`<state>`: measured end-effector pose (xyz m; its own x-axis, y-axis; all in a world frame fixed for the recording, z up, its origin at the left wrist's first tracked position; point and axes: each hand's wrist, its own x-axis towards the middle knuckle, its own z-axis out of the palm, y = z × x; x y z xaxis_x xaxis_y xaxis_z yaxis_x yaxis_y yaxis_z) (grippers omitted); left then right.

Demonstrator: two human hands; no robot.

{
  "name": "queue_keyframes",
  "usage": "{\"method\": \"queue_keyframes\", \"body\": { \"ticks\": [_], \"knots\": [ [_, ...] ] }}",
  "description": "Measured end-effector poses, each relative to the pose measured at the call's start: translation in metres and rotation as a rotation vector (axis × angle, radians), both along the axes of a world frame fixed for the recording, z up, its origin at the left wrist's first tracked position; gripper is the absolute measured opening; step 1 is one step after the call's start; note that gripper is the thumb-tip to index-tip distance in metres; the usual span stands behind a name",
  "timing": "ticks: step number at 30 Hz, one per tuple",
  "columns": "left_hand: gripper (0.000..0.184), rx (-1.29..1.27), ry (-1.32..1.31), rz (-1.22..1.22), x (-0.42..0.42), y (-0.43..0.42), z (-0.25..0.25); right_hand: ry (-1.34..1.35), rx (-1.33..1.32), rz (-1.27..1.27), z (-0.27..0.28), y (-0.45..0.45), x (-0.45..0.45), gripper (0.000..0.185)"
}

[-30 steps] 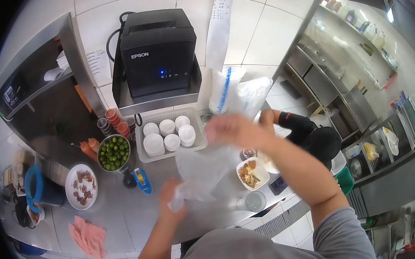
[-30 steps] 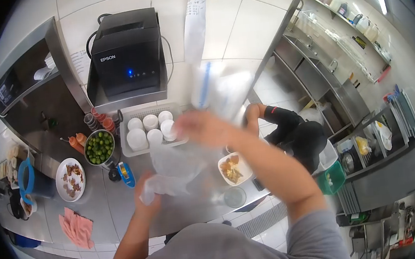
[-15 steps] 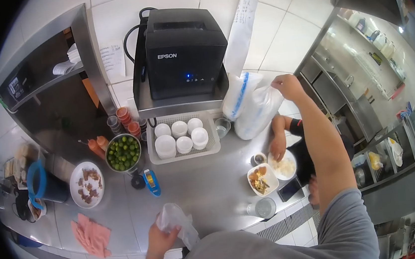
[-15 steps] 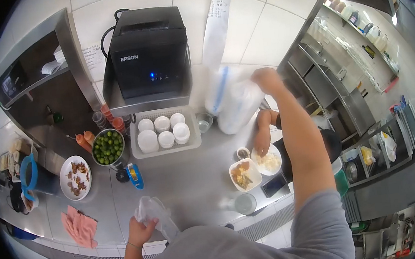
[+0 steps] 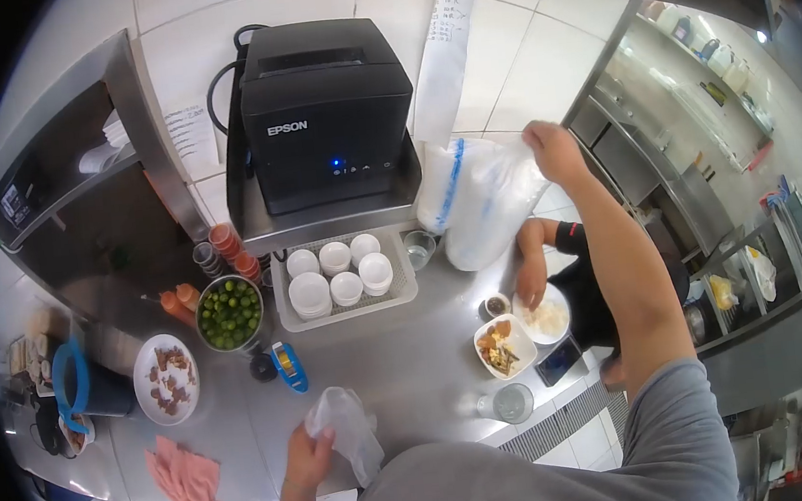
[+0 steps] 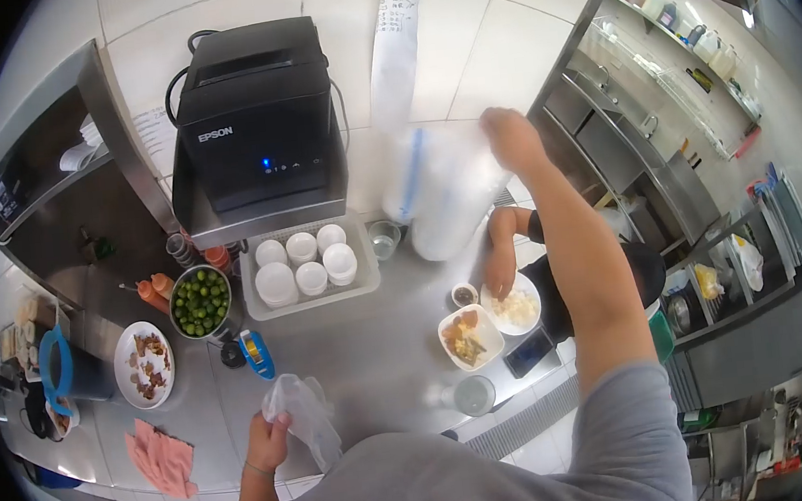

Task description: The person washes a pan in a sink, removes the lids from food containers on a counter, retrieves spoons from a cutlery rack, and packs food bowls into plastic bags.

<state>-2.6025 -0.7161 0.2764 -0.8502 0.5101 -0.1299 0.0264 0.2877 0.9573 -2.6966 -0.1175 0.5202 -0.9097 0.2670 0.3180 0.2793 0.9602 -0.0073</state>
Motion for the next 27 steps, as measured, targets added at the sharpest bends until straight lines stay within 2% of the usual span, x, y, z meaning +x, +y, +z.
{"method": "queue_keyframes", "body": {
  "ticks": [3,5,7,9,11,16,17,19,25,27],
  "knots": [
    [0.042,-0.153,-0.005,-0.039,-0.007,0.004,0.004,-0.02,-0.001,-0.067,0.005,-0.004,0.001,0.021],
    [0.042,-0.219,0.038,-0.102,-0.012,0.01,0.006,0.266,-0.016,0.031,0.014,-0.007,0.003,0.021],
    [0.039,-0.201,0.076,-0.078,-0.012,0.017,0.006,0.175,-0.077,-0.042,0.019,-0.009,0.006,0.022],
    [0.04,-0.176,0.119,-0.045,-0.016,0.021,0.009,0.391,-0.039,-0.003,0.029,-0.01,0.006,0.022],
    [0.04,-0.257,0.019,-0.128,-0.02,0.021,0.017,0.468,-0.038,-0.002,0.039,-0.011,0.007,0.022],
    [0.037,-0.228,0.055,-0.085,-0.02,0.025,0.017,0.811,-0.104,-0.045,0.062,-0.02,0.011,0.022],
    [0.036,-0.237,0.057,-0.092,-0.02,0.026,0.018,0.809,-0.105,-0.042,0.072,-0.022,0.012,0.022],
    [0.035,-0.238,0.068,-0.098,-0.021,0.026,0.016,0.434,-0.121,-0.059,0.091,-0.017,0.014,0.022],
    [0.031,-0.208,0.081,-0.112,-0.024,0.028,0.018,0.446,0.035,-0.031,0.107,-0.012,0.012,0.025],
    [0.03,-0.212,0.095,-0.112,-0.024,0.029,0.017,0.761,-0.072,-0.033,0.121,-0.018,0.014,0.026]
  ]
}}
